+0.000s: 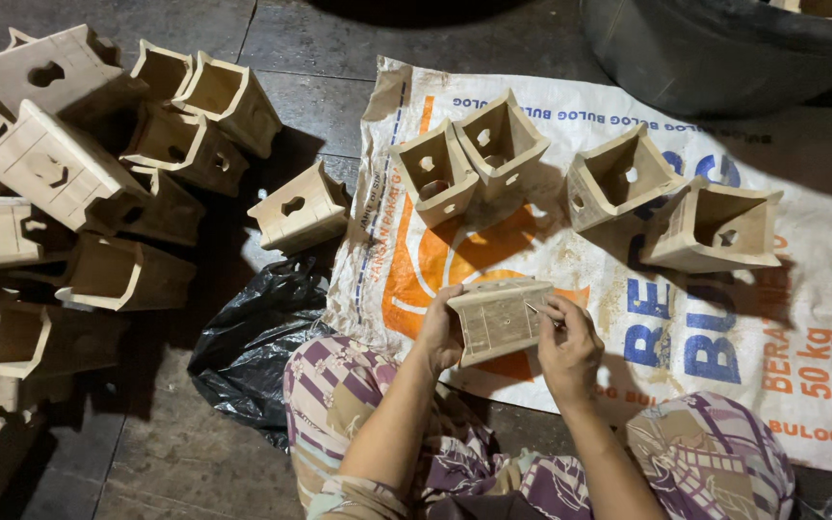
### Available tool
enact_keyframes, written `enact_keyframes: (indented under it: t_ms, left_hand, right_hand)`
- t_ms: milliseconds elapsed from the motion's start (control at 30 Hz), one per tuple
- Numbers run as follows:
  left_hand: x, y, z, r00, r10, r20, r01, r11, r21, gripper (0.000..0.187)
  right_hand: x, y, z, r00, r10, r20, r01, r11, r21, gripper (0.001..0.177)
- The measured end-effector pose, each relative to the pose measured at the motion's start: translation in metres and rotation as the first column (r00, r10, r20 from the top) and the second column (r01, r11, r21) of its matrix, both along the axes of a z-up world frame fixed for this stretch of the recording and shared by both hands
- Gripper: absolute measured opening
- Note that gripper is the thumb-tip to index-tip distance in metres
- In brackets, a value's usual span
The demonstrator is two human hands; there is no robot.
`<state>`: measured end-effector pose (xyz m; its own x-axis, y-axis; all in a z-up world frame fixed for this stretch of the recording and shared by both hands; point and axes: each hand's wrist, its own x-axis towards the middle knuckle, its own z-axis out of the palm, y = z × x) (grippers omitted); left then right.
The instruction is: The person cleans and smooths the surfaces of wooden birdhouses by hand using a small tool, scraping along the joints and edges of several identical pieces.
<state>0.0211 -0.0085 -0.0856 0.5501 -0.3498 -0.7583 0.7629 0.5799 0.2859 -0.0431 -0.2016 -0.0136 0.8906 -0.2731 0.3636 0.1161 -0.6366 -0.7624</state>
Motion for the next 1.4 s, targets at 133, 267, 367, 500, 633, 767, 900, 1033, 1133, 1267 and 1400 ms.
enact_keyframes:
  t_ms: [133, 267, 367, 500, 633, 767, 900, 1033, 1133, 1267, 1400]
  left_hand:
    - [-0.002, -0.001, -0.041, 1.000, 0.015, 0.026, -0.016, 1.000, 0.004, 0.061]
    - [-0.006, -0.003, -0.010, 0.997, 0.026, 0.066, -0.027, 1.000, 0.007, 0.065]
    - [-0.014, -0.005, 0.047, 0.991, 0.039, 0.130, -0.037, 0.999, -0.014, 0.079]
    - [-0.009, -0.013, 0.072, 0.962, 0.019, 0.272, -0.036, 0.998, 0.055, 0.047]
    - [-0.005, -0.023, 0.123, 0.957, 0.071, 0.282, -0.100, 0.991, 0.089, 0.048]
    - [-0.009, -0.021, 0.013, 0.950, 0.083, 0.302, -0.129, 0.982, 0.135, 0.086]
    - [-0.027, -0.022, 0.158, 0.959, 0.030, 0.281, -0.059, 0.994, 0.093, 0.088]
    - [-0.025, -0.016, 0.099, 0.970, 0.071, 0.231, -0.088, 0.994, 0.063, 0.086]
    - [-0.023, -0.018, 0.089, 0.968, 0.102, 0.231, -0.108, 0.994, 0.011, 0.095]
    - [-0.023, -0.019, 0.082, 0.964, 0.068, 0.257, -0.073, 0.997, 0.008, 0.103]
    - [-0.022, -0.016, 0.108, 0.969, 0.049, 0.242, -0.059, 0.998, 0.034, 0.084]
  right_hand:
    - [0.004, -0.002, -0.014, 0.998, 0.047, 0.047, -0.042, 0.993, -0.110, 0.028]
    - [0.004, -0.004, -0.021, 0.995, 0.070, 0.073, -0.056, 0.982, -0.178, 0.030]
    - [0.005, -0.007, -0.028, 0.992, 0.095, 0.084, -0.076, 0.975, -0.210, 0.033]
    - [0.007, -0.004, -0.010, 0.987, 0.143, 0.079, -0.115, 0.951, -0.288, 0.032]
    - [0.003, -0.007, -0.014, 0.983, 0.184, -0.016, -0.181, 0.942, -0.284, 0.027]
    - [-0.018, -0.028, -0.045, 0.970, 0.230, -0.083, -0.245, 0.912, -0.330, 0.026]
    - [-0.027, -0.014, 0.045, 0.948, 0.203, -0.244, -0.245, 0.957, -0.154, 0.033]
    - [-0.017, 0.007, 0.068, 0.977, 0.134, -0.166, -0.158, 0.977, -0.142, 0.035]
    - [-0.005, 0.022, 0.050, 0.988, 0.133, -0.079, -0.139, 0.986, -0.088, 0.038]
    - [0.003, 0.035, 0.014, 0.985, 0.173, -0.002, -0.173, 0.979, -0.108, 0.035]
    - [0.008, 0.043, 0.003, 0.972, 0.229, 0.050, -0.222, 0.968, -0.114, 0.032]
